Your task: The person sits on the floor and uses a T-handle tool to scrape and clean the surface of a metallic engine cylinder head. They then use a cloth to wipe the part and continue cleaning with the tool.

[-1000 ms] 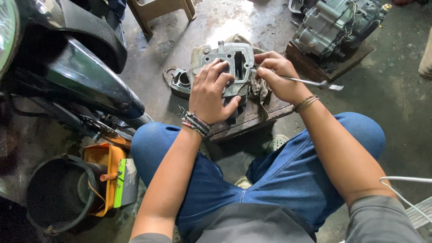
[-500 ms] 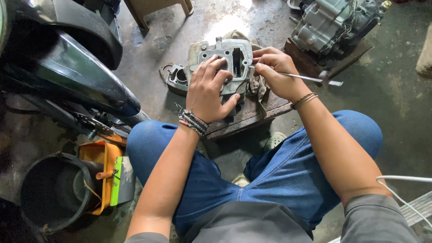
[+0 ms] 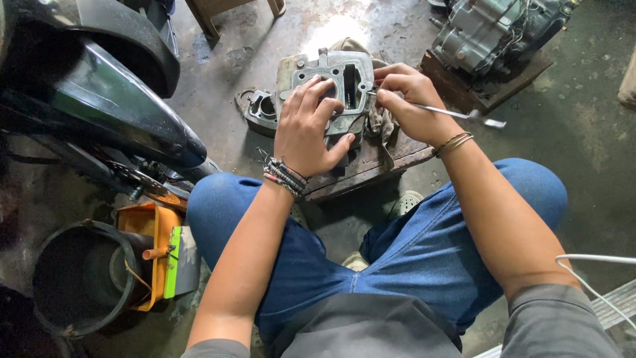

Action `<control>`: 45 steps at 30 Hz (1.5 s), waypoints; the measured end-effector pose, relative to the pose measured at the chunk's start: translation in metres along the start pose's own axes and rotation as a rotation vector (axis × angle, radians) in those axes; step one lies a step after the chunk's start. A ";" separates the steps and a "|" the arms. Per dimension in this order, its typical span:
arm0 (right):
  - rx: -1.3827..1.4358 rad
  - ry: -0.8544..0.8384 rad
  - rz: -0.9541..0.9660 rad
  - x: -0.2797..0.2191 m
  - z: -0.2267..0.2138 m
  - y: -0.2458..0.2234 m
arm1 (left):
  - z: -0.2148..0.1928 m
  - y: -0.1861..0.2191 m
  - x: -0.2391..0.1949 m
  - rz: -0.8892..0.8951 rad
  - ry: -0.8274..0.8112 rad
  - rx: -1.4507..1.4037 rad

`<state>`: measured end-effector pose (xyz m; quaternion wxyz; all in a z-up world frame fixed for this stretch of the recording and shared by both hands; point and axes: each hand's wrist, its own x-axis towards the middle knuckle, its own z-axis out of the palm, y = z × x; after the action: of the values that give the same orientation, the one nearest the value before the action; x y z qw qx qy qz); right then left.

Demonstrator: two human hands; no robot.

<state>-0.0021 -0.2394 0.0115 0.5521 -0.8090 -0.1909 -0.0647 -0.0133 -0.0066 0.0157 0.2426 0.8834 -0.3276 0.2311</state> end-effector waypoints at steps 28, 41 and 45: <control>0.087 0.286 0.062 -0.010 -0.033 0.005 | -0.023 -0.036 -0.006 -0.056 0.527 -0.543; -0.320 0.149 0.175 0.004 -0.001 0.100 | -0.027 -0.033 -0.002 -0.135 0.349 -0.363; -0.347 0.039 0.456 -0.022 0.007 0.119 | -0.018 -0.030 -0.002 -0.157 0.386 -0.366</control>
<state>0.0221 -0.2756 -0.1011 0.4091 -0.9122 0.0207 0.0140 0.0018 0.0252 0.0203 0.4733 0.7871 -0.2422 0.3128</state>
